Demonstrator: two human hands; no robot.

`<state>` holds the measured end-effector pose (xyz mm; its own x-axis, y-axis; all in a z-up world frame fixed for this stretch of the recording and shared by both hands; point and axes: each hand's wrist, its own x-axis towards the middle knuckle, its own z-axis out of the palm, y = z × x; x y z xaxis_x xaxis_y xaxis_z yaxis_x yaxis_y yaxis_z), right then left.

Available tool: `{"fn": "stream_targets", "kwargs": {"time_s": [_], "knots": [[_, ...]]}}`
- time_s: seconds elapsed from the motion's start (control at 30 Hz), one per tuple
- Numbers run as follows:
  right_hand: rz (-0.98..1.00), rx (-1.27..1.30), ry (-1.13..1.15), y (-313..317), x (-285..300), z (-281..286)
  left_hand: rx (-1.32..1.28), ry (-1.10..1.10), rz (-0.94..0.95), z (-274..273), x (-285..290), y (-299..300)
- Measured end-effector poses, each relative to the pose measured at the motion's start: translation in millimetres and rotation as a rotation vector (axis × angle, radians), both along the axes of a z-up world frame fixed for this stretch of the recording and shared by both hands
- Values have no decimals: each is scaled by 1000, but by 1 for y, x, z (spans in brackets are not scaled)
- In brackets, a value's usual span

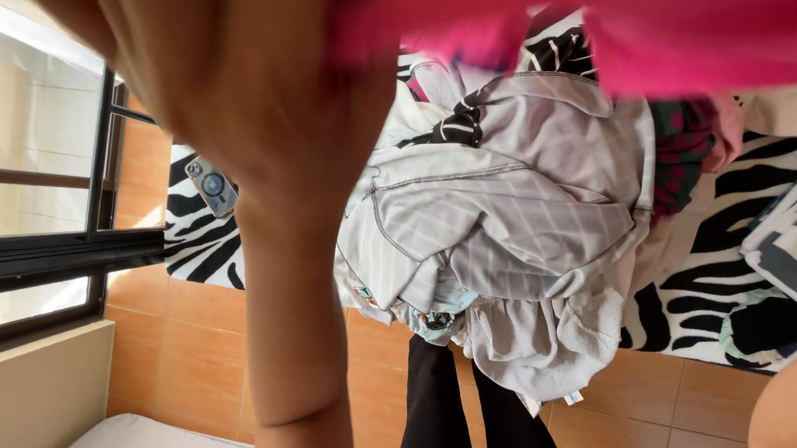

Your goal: The person folds a pink polo shirt and a black-and-white striped garment on a bed with a zebra-print sheet. They smooth the items, fold the sleeves and body, and place the folded clothes into a neat stack.

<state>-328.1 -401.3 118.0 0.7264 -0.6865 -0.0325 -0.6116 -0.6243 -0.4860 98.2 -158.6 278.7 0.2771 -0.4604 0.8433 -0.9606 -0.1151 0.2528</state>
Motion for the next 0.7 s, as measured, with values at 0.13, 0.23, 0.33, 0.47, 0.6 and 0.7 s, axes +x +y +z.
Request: {"fn": "stream_targets", "kwargs": {"time_s": [0.13, 0.23, 0.33, 0.47, 0.6, 0.7], "knots": [[-29, -229, 82, 61, -7, 17, 220, -249, -52, -30, -21, 45], [-56, -372, 182, 105, -10, 11, 512, -157, -117, -99, -28, 80], [33, -362, 256, 137, -19, 23, 695, 40, -172, -141, -44, 112], [122, -75, 106, 166, -26, 6, 990, 425, -191, -169, -74, 145], [-173, 539, 442, 139, -23, -19, 1001, 511, -242, -170, -75, 133], [-233, 622, 345, 111, -23, -44, 938, 444, -228, -176, -62, 103]]}}
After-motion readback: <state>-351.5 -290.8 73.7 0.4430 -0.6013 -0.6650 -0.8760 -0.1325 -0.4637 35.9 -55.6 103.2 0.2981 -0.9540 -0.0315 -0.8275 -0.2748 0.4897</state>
